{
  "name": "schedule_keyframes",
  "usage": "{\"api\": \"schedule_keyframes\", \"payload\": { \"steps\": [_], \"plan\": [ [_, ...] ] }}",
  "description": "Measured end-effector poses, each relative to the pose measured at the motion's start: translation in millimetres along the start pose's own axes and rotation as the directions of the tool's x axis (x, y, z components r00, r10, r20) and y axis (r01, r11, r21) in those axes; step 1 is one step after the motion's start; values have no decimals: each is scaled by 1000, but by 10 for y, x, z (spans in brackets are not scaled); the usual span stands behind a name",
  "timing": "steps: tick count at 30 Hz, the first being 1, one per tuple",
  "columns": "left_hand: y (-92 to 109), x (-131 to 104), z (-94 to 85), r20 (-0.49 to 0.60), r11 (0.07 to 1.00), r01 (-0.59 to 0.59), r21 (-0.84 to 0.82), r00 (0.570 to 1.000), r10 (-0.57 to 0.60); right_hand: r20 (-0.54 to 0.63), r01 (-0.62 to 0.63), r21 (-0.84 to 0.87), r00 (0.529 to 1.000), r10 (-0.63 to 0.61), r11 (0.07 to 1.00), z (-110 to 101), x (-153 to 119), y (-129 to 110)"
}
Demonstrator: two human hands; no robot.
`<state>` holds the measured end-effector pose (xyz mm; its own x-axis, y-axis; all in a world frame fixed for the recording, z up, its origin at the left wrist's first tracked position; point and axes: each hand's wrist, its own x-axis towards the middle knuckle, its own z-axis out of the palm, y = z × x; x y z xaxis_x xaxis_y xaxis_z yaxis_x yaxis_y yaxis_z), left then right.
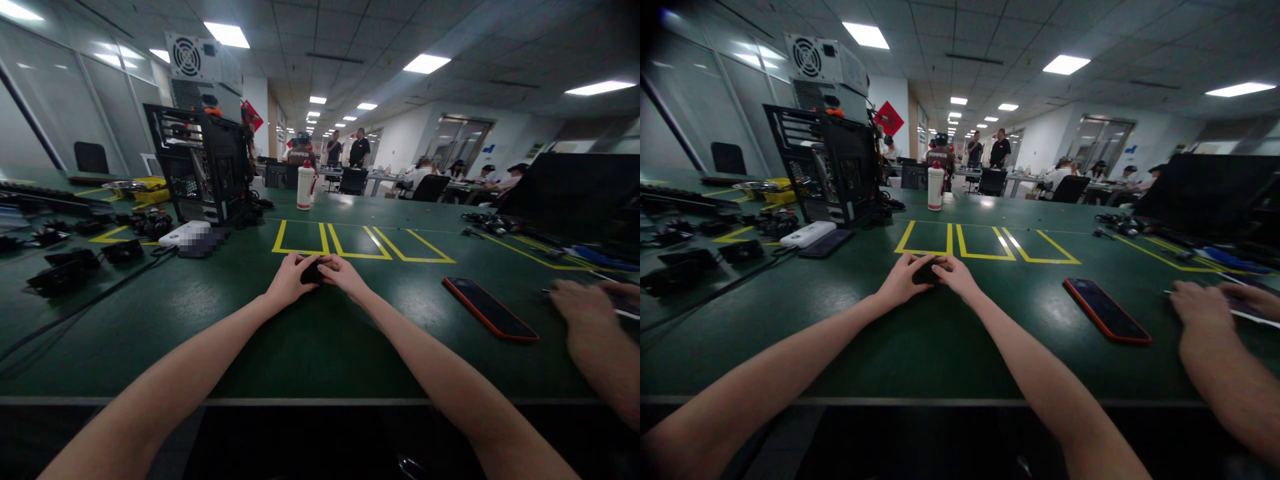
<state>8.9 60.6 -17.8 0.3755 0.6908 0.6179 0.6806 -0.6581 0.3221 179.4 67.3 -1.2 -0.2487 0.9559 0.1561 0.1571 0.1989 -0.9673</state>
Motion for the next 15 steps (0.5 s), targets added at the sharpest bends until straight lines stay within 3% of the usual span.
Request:
{"api": "schedule_keyframes", "payload": {
  "steps": [6, 10, 15],
  "plan": [
    [7, -5, 5, -2, 1000, 16, 7, 1000, -16, 67, -5, -7, 998, 5, 1000, -42, -4, -1],
    [32, -10, -2, -3, 1000, 16, 13, 1000, -16, 33, -110, 26, 993, 109, 994, -11, 2, -9],
    [39, -13, -1, -6, 1000, 18, 20, 1000, -18, -12, -113, 6, 993, 114, 994, 46, 7, -6]
  ]
}}
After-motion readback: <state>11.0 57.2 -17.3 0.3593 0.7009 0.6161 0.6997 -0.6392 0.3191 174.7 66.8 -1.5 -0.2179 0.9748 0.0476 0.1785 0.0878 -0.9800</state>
